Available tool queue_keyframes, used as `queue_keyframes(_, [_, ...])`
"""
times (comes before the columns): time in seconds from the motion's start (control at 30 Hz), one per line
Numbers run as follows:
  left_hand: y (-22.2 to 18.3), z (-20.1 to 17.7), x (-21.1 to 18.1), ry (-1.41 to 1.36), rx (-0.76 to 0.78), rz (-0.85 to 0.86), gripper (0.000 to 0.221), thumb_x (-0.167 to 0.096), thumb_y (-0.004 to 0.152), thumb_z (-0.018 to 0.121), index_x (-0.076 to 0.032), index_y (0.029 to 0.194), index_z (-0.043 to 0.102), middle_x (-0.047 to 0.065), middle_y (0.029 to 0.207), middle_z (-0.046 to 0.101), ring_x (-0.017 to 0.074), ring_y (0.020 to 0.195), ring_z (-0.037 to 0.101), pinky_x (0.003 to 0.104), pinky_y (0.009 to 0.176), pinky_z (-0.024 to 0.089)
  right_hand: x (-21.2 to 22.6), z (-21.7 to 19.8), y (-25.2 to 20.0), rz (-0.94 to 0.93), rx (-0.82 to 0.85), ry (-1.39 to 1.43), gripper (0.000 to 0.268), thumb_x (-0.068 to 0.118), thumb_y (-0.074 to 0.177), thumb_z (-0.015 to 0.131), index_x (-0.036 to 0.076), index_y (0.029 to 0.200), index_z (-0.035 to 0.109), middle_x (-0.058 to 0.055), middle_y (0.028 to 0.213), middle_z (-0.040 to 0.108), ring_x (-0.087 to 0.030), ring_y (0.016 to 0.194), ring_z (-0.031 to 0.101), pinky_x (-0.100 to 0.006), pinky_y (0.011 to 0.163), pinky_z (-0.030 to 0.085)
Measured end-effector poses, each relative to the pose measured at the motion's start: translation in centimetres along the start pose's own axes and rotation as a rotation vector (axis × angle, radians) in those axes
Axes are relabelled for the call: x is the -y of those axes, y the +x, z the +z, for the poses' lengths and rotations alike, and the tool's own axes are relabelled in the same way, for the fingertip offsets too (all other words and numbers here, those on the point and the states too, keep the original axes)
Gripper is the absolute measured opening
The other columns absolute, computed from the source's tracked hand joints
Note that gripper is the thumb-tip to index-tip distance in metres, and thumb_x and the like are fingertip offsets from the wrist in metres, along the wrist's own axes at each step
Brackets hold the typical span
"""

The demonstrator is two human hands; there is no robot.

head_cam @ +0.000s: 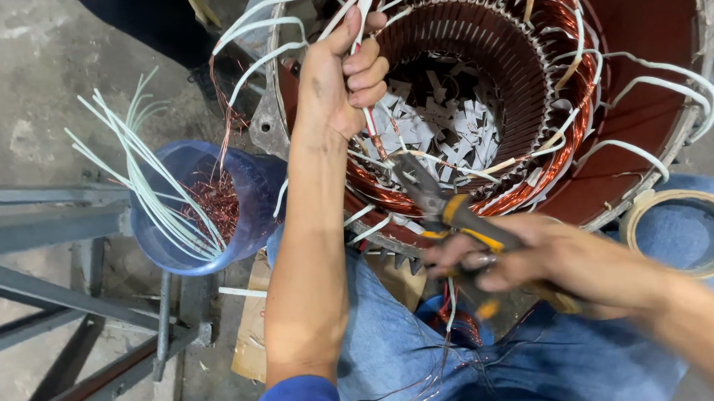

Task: Repairing an electric motor by stripping insulation and connecting copper wire windings

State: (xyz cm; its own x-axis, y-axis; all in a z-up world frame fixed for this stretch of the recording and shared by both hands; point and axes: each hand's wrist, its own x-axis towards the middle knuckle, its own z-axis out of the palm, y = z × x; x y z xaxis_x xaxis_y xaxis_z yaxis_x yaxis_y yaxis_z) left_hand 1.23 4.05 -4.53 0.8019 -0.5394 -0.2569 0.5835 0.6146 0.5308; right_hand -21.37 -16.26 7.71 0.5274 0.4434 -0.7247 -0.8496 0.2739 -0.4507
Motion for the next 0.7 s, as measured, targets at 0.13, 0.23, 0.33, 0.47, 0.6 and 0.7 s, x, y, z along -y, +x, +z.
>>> queue_keyframes(0.13, [0.0, 0.0, -0.3, -0.001, 0.010, -0.007, 0.032, -0.030, 0.109, 0.060, 0.000, 0.112, 0.071, -0.007, 0.061, 0.031, 0.0059, 0.047, 0.026, 0.024, 0.035, 0.014, 5.1, -8.1, 0.3, -0.306, -0.162, -1.642, 0.043, 0.025, 0.078, 0.076, 0.024, 0.121, 0.081, -0.001, 0.133, 0.079, -0.020, 0.111, 0.080, -0.040, 0.103, 0.065])
queue_keyframes(0.23, [-0.3, 0.5, 0.0, 0.028, 0.019, -0.030, 0.033, -0.032, 0.109, 0.060, -0.002, 0.113, 0.072, -0.007, 0.061, 0.029, 0.0065, 0.048, 0.023, 0.024, 0.036, 0.013, 9.0, -12.3, 4.2, -0.642, 0.009, -1.938, 0.058, 0.014, 0.072, 0.077, 0.010, 0.129, 0.070, -0.015, 0.159, 0.056, -0.035, 0.127, 0.069, -0.048, 0.115, 0.053])
queue_keyframes(0.33, [-0.8, 1.5, 0.2, 0.049, -0.002, -0.030, 0.035, -0.034, 0.109, 0.059, -0.002, 0.114, 0.072, -0.008, 0.061, 0.027, 0.0061, 0.048, 0.021, 0.024, 0.036, 0.013, 11.8, -13.5, 8.6, -0.605, 0.207, -1.844, 0.068, 0.007, 0.072, 0.075, 0.005, 0.139, 0.063, -0.014, 0.164, 0.051, -0.034, 0.136, 0.061, -0.044, 0.119, 0.044])
queue_keyframes(0.47, [-1.3, 2.7, -0.5, 0.024, -0.063, -0.064, 0.034, -0.034, 0.107, 0.061, -0.001, 0.116, 0.069, -0.006, 0.061, 0.030, 0.0060, 0.048, 0.022, 0.023, 0.037, 0.012, 13.0, -11.8, 12.2, -0.434, 0.317, -1.786, 0.068, 0.004, 0.076, 0.075, 0.013, 0.142, 0.063, -0.002, 0.161, 0.055, -0.017, 0.061, 0.073, -0.036, 0.057, 0.067])
queue_keyframes(0.6, [-1.0, 1.8, -1.0, -0.009, -0.020, -0.050, 0.034, -0.031, 0.110, 0.059, 0.000, 0.120, 0.068, -0.006, 0.063, 0.027, 0.0063, 0.050, 0.020, 0.023, 0.037, 0.013, 13.2, -11.7, 14.5, -0.628, 0.515, -1.597, 0.057, 0.003, 0.082, 0.073, 0.008, 0.138, 0.069, -0.011, 0.160, 0.061, -0.028, 0.130, 0.071, -0.040, 0.111, 0.052])
queue_keyframes(0.7, [-0.6, 1.2, -0.9, -0.059, 0.043, -0.060, 0.035, -0.031, 0.112, 0.059, 0.001, 0.124, 0.067, -0.006, 0.065, 0.027, 0.0061, 0.051, 0.019, 0.022, 0.038, 0.014, 13.1, -11.8, 15.8, -0.660, 0.567, -1.571, 0.069, -0.004, 0.075, 0.070, 0.007, 0.143, 0.067, -0.011, 0.158, 0.062, -0.030, 0.138, 0.065, -0.042, 0.118, 0.046])
